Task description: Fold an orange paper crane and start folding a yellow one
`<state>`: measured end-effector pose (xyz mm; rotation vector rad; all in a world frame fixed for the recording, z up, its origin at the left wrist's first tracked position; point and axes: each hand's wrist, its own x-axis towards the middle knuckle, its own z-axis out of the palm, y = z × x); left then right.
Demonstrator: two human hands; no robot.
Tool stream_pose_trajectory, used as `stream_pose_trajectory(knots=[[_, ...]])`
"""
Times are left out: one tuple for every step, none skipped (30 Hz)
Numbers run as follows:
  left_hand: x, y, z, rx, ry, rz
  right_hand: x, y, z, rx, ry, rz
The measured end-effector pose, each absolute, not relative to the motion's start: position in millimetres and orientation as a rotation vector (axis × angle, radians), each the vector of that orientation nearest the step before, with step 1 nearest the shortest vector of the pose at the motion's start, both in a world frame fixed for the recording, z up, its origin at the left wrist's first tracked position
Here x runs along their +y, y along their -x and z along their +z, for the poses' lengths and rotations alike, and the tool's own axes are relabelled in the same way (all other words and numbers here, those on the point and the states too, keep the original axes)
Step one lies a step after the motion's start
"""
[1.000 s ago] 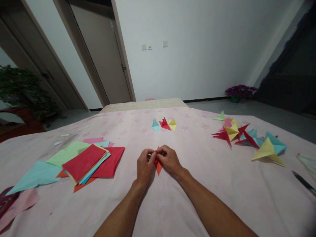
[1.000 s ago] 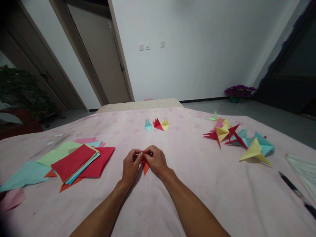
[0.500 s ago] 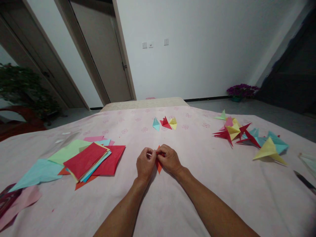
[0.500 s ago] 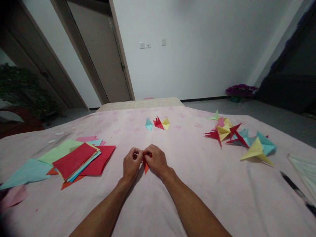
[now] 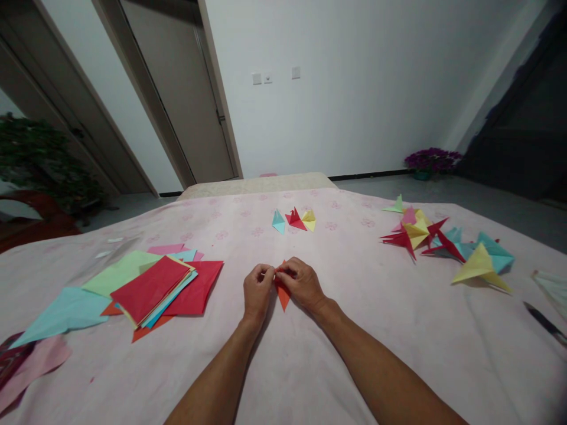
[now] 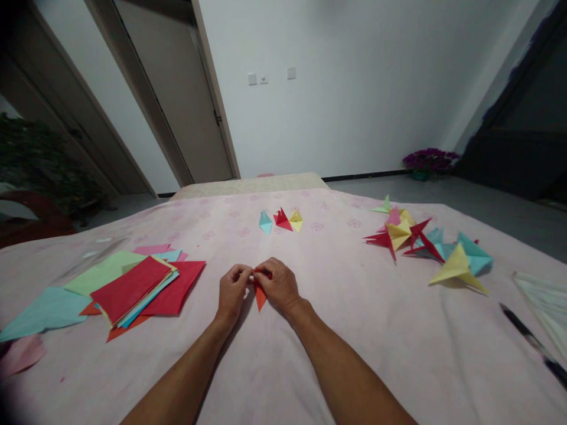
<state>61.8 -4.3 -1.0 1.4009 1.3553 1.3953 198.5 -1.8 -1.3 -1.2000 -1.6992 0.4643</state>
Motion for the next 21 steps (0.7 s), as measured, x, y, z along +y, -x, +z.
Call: stream_pose_trajectory(knots=[[-4.1, -61.5, -0.7, 1.356, -1.381, 1.384, -1.5, -198.5, -1.9, -1.687, 1.194, 0.476], [-3.9, -61.2, -0.5, 1.361, -1.361, 1.373, -1.1, -198.6, -2.4, -1.675, 1.187, 0.487], [-3.8, -60.9, -0.2, 1.368, -1.342, 1.361, -0.7, -198.5, -2.8, -1.664, 1.18, 0.497], [-3.7, -60.7, 0.1, 1.376, -1.328, 1.349, -0.4, -198.5, -3.0, -1.654, 1.174, 0.506], [-3.7, -60.5, 0.3, 1.381, -1.321, 1.337, -0.2, -198.4, -3.1, -1.646, 1.169, 0.515], [-3.5, -60.3, 0.5, 1.386, -1.32, 1.328, -0.1, -198.4, -3.0, -1.64, 1.165, 0.524], [-3.3, -60.1, 0.7, 1.389, -1.32, 1.32, 0.0, -198.4, -2.8, -1.636, 1.162, 0.531], [-3.1, -60.1, 0.9, 1.389, -1.322, 1.312, -0.1, -198.6, -2.5, -1.633, 1.158, 0.538], [-2.7, -60.1, 1.2, 1.387, -1.321, 1.305, -0.2, -198.8, -2.3, -1.631, 1.153, 0.544], [-2.4, -60.2, 1.6, 1.383, -1.318, 1.3, -0.3, -199.0, -2.0, -1.629, 1.148, 0.55], [-2.0, -60.4, 2.0, 1.378, -1.31, 1.296, -0.3, -199.3, -1.9, -1.626, 1.143, 0.556], [-1.7, -60.7, 2.6, 1.373, -1.301, 1.292, -0.4, -199.6, -1.9, -1.622, 1.137, 0.561], [-1.4, -61.1, 3.4, 1.365, -1.292, 1.287, -0.3, -199.8, -1.9, -1.62, 1.131, 0.566], [-1.2, -61.6, 4.3, 1.356, -1.282, 1.283, -0.2, -200.0, -2.0, -1.62, 1.125, 0.57], [-1.1, -62.0, 5.3, 1.347, -1.27, 1.28, -0.1, -200.1, -2.2, -1.619, 1.121, 0.572], [-1.1, -62.5, 6.5, 1.336, -1.257, 1.276, 0.1, -200.1, -2.5, -1.619, 1.117, 0.573], [-1.1, -62.8, 7.8, 1.324, -1.242, 1.273, 0.2, -200.2, -2.7, -1.619, 1.114, 0.573], [-1.2, -63.1, 9.1, 1.311, -1.227, 1.27, 0.3, -200.2, -2.8, -1.619, 1.113, 0.572], [-1.2, -63.3, 10.3, 1.299, -1.21, 1.267, 0.4, -200.2, -2.9, -1.62, 1.111, 0.568], [-1.2, -63.4, 11.5, 1.291, -1.192, 1.263, 0.3, -200.2, -2.9, -1.623, 1.11, 0.565], [-1.2, -63.5, 12.5, 1.285, -1.176, 1.257, 0.2, -200.3, -2.8, -1.626, 1.11, 0.562]])
